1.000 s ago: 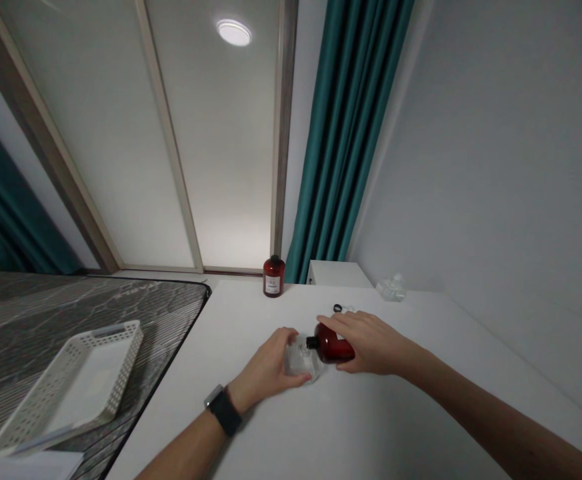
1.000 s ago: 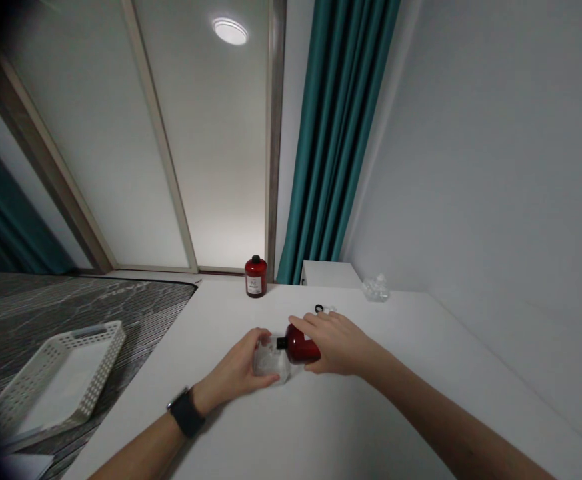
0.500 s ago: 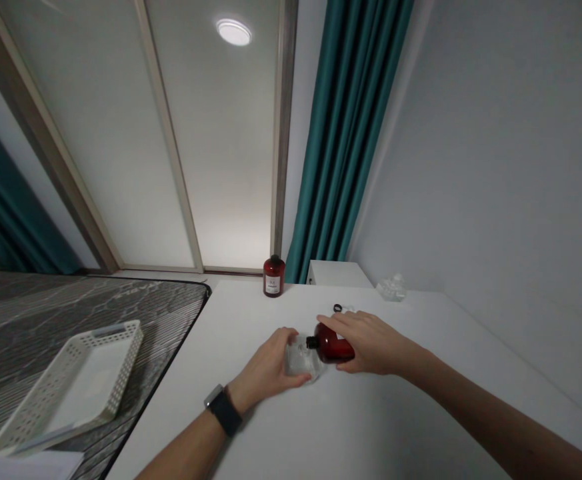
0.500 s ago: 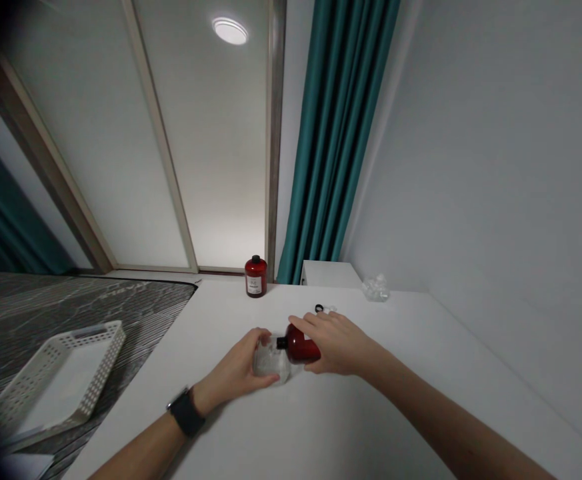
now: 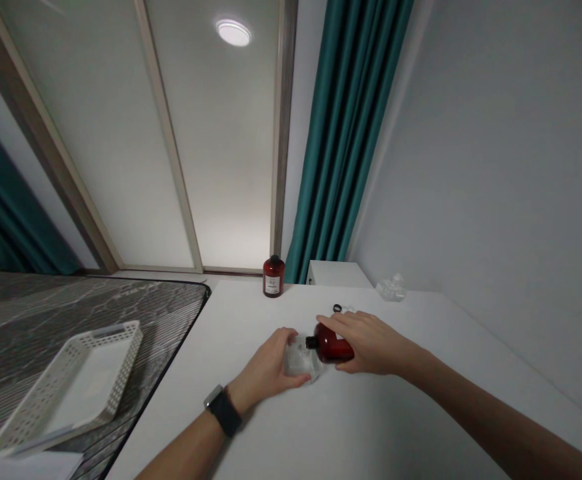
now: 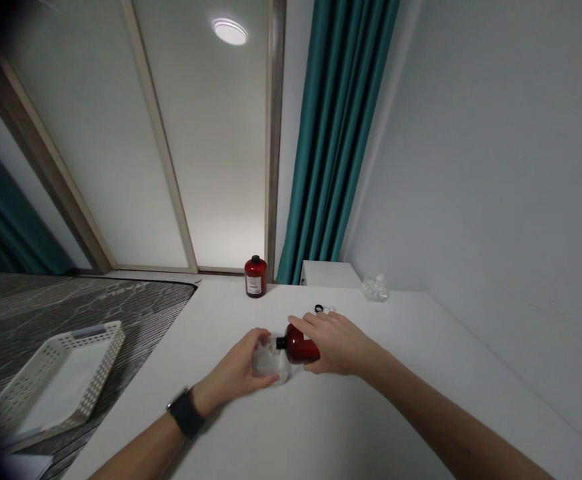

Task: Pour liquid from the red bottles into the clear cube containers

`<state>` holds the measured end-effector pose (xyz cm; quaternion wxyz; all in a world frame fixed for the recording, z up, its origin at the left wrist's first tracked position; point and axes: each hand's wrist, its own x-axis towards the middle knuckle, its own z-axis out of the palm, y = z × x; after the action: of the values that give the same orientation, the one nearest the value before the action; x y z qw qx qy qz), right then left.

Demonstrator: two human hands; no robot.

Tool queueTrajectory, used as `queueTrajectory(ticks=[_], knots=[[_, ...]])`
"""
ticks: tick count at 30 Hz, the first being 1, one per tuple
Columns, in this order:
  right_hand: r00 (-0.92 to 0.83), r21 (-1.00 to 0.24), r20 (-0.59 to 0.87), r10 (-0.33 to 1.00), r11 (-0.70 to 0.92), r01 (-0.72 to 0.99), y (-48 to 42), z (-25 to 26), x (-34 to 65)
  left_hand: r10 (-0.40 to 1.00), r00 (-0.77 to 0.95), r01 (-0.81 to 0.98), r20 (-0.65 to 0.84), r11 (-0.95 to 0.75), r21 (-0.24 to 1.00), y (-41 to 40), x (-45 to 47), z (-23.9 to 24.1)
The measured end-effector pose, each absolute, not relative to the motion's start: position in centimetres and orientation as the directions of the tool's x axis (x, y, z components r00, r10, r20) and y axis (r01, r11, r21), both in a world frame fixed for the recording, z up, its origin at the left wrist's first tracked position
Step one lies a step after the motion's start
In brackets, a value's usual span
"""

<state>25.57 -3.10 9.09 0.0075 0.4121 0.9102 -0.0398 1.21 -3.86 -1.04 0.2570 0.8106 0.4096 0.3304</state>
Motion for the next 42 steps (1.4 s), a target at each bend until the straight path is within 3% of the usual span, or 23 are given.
queueTrajectory(ticks=[42], knots=[[-0.674, -0.045, -0.062, 0.736, 0.673, 0.739, -3.03, 9.74, 25.21, 0.841, 0.439, 0.480, 0.315, -0.517, 0.709, -3.87, 1.20, -1.32]])
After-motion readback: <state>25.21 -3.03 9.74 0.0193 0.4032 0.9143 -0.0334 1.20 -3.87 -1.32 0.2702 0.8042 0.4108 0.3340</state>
